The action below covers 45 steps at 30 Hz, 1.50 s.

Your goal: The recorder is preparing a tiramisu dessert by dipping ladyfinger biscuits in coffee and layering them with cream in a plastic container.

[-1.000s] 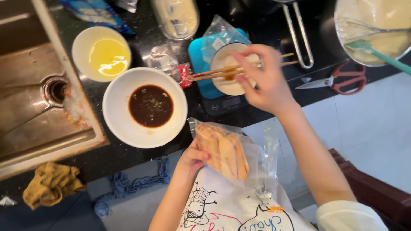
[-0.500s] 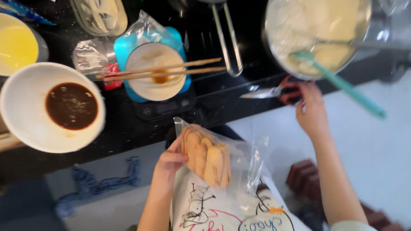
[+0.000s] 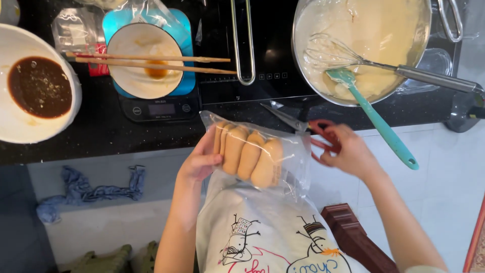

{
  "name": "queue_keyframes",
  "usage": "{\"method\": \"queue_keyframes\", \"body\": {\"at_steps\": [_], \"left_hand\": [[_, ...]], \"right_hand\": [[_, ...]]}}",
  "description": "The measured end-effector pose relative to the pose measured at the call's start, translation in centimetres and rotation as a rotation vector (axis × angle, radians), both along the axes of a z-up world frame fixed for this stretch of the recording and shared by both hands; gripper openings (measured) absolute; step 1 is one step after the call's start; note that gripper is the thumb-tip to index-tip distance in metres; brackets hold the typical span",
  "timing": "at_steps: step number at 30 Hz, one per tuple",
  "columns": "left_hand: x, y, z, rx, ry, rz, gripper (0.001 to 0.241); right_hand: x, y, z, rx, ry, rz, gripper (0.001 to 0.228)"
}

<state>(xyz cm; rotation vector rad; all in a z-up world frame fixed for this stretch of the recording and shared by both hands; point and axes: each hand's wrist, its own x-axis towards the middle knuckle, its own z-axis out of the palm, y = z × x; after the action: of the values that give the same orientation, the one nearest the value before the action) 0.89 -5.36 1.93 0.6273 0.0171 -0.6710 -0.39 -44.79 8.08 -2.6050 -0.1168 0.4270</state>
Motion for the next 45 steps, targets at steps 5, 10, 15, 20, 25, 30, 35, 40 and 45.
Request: {"method": "queue_keyframes", "body": {"at_steps": [5, 10, 15, 20, 25, 30, 35, 40, 45], "left_hand": [[-0.5, -1.0, -0.3, -0.147, 0.169, 0.082, 0.106], [-0.8, 0.1, -0.8, -0.148, 0.122, 0.074, 0.104], [0.3, 2.2, 0.2, -0.060, 0.101, 0.045, 0.100], [2.1, 3.5, 0.5, 0.039, 0.004, -0.059, 0.094], [3.4, 3.7, 0.5, 0.075, -0.018, -0.112, 0.091], [4.8, 3.2, 1.0, 0.061, 0.011, -0.166, 0.088], [5.6, 2.8, 1.3, 0.041, -0.111, -0.239, 0.081], [6.3, 3.0, 1.1, 0.060, -0.086, -0.260, 0.082], [6.8, 3.1, 1.0, 0.047, -0.129, -0.277, 0.082]], "right_hand": [[-5.8, -1.0, -2.1, 0.264, 0.273, -0.282, 0.061], [-10.6, -2.9, -3.0, 0.562, 0.401, -0.427, 0.054], [-12.7, -1.5, 2.8, 0.968, 0.805, -0.881, 0.057], [-13.1, 0.2, 10.4, 1.084, 0.903, -0.656, 0.057], [-9.6, 3.6, 12.5, 0.799, 1.179, -1.031, 0.044], [-8.5, 4.6, 11.7, 0.727, 1.172, -1.117, 0.034], [-6.2, 6.0, 12.7, 0.665, 1.148, -0.680, 0.033], [-6.7, 6.1, 12.3, 0.727, 1.109, -0.651, 0.031], [-10.3, 3.6, 9.3, 0.997, 1.079, -0.653, 0.038]]}}
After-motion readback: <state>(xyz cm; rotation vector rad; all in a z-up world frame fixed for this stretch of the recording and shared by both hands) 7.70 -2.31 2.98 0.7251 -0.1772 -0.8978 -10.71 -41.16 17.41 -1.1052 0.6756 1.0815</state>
